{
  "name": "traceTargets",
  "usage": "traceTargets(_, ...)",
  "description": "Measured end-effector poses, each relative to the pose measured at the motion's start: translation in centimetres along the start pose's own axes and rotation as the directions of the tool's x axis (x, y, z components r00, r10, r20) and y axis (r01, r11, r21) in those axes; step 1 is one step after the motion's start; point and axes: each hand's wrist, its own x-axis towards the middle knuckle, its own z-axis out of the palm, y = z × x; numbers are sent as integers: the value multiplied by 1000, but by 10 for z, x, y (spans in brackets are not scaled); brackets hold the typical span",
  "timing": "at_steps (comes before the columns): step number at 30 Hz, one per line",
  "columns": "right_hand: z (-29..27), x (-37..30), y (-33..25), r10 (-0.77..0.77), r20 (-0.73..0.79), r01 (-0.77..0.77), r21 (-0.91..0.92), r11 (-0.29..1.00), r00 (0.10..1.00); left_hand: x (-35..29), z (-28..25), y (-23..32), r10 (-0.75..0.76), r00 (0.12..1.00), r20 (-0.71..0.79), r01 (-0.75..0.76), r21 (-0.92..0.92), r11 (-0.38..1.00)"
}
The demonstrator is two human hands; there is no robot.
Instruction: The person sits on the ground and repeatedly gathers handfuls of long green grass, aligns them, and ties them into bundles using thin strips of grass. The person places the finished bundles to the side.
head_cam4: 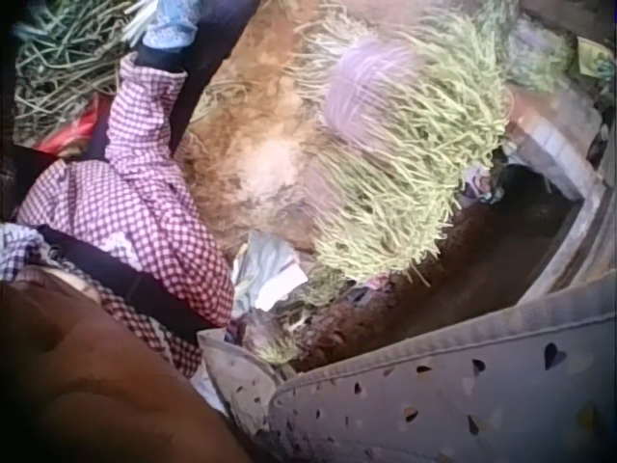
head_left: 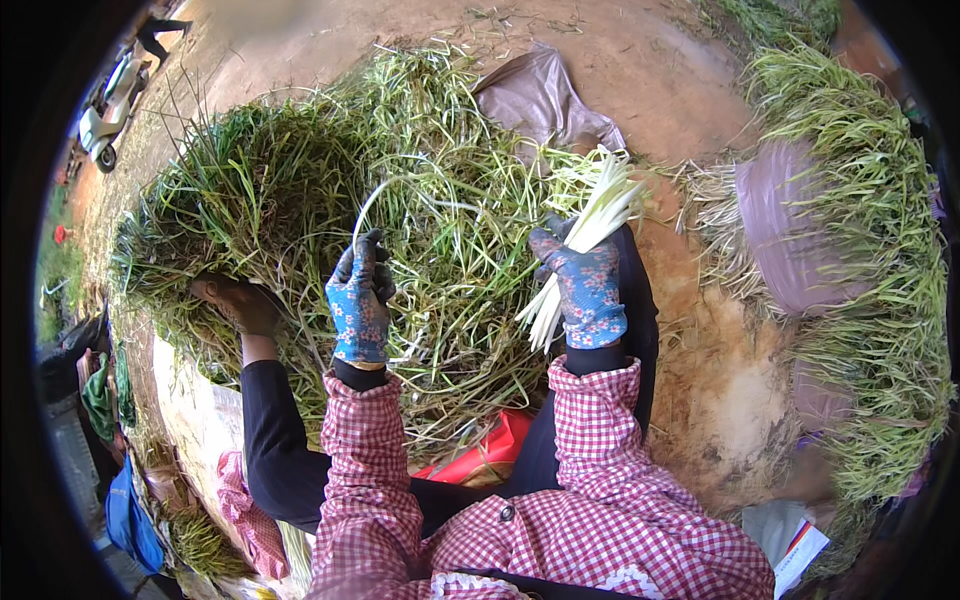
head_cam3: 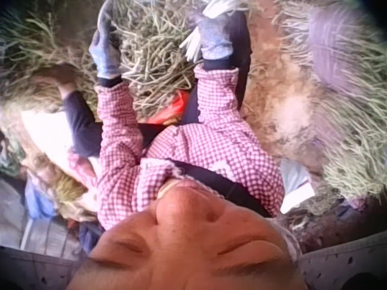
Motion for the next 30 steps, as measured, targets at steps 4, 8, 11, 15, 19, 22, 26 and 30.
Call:
traceTargets(4, -10, -4, -1, 4, 58, 1, -89, 996, 998, -4, -3, 9, 20, 998, -58, -18, 40, 999)
traceTargets(8, -8, -5, 7, 53, 188, -8, -234, 972, 981, -38, 31, -3, -70, 994, 87, 50, 212, 976)
traceTargets(11, 3, -8, 15, 56, 291, 9, -216, 976, 955, -57, 58, -24, 14, 919, 394, -230, 508, 830)
traceTargets(15, 16, -13, 18, 51, 170, -12, -219, 976, 984, -51, 57, -42, 103, 772, 627, -589, 644, 489)
traceTargets(19, 16, -11, 11, -62, 163, 68, -36, 997, 985, -45, 33, -54, -81, 854, 514, -297, 609, 735)
traceTargets(22, -4, 0, 0, -73, 30, 58, 348, 936, 997, -35, -10, -53, -90, 889, 449, -286, 697, 657)
traceTargets(26, -32, 7, -11, -91, -32, 89, 666, 740, 995, 0, -114, -31, -398, 902, 167, 400, 19, 916)
traceTargets(30, -44, 7, -18, -70, -31, 71, 733, 677, 997, 35, -194, -6, -204, 978, -52, 174, -345, 922)
